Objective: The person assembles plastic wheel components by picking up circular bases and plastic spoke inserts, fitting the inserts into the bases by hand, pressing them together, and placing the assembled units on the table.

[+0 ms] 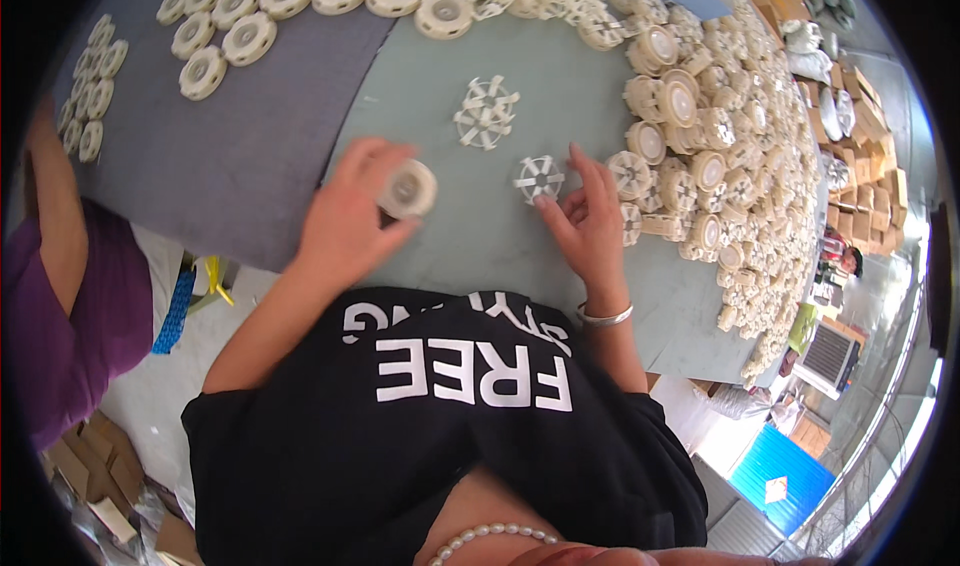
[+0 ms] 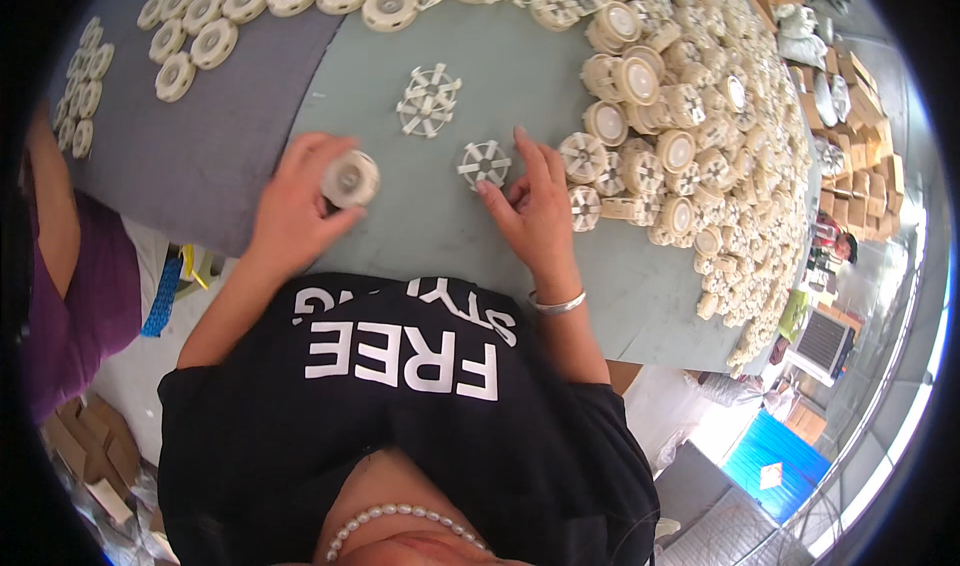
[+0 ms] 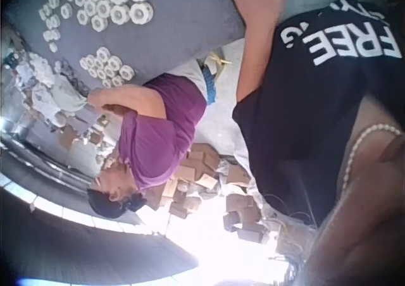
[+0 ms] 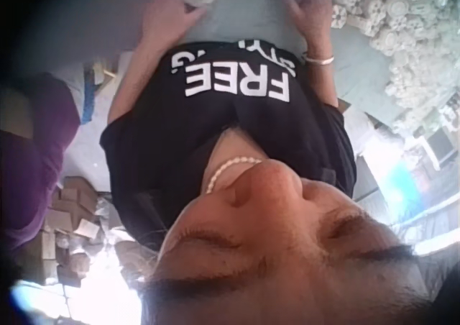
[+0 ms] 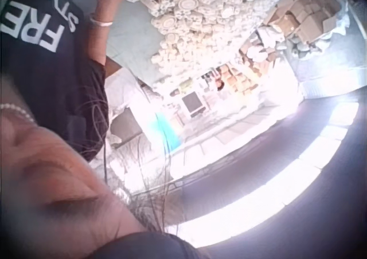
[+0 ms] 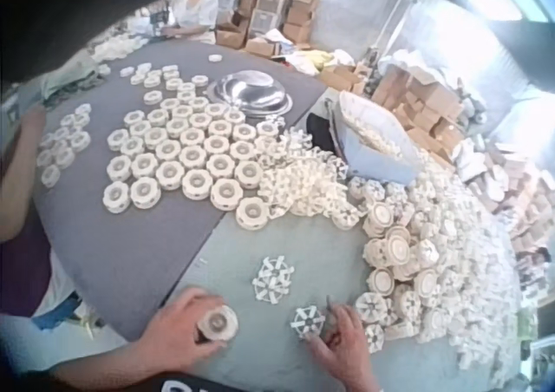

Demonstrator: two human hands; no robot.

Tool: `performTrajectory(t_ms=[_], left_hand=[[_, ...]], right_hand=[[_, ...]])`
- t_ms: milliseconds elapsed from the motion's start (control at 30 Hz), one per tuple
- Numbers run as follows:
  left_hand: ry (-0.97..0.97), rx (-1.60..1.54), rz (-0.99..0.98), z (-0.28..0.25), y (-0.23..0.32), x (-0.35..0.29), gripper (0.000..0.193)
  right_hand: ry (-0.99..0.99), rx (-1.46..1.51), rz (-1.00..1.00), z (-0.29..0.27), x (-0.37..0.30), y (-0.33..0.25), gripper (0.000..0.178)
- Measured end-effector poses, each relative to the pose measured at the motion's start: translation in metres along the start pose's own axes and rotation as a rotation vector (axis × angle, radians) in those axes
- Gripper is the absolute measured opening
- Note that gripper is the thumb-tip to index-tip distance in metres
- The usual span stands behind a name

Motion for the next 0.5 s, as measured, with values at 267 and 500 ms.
performTrajectory(t_ms=[267,500], left_hand=[[-0.092,-0.1,0.028,0.025,0.015,-0.03,0.061],[-0.158,-0.208,-0.013,0.021,0.012,-0.031,0.058]], right_hand=[[-0.188,0.043,-0.032,-0.007,0.016,-0.008,0.064],[-0.098,0.049,0.021,-0.005,0.006,-0.014,0.059]])
Point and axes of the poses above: each hand's wrist, its own x-axis towards the middle knuckle, its own z-axis out of the palm, y = z × x, the point moved 1 cm from there along x, towards the middle knuckle, and after that the axes turned 12 degrees about -z, right-handed, at the moved point
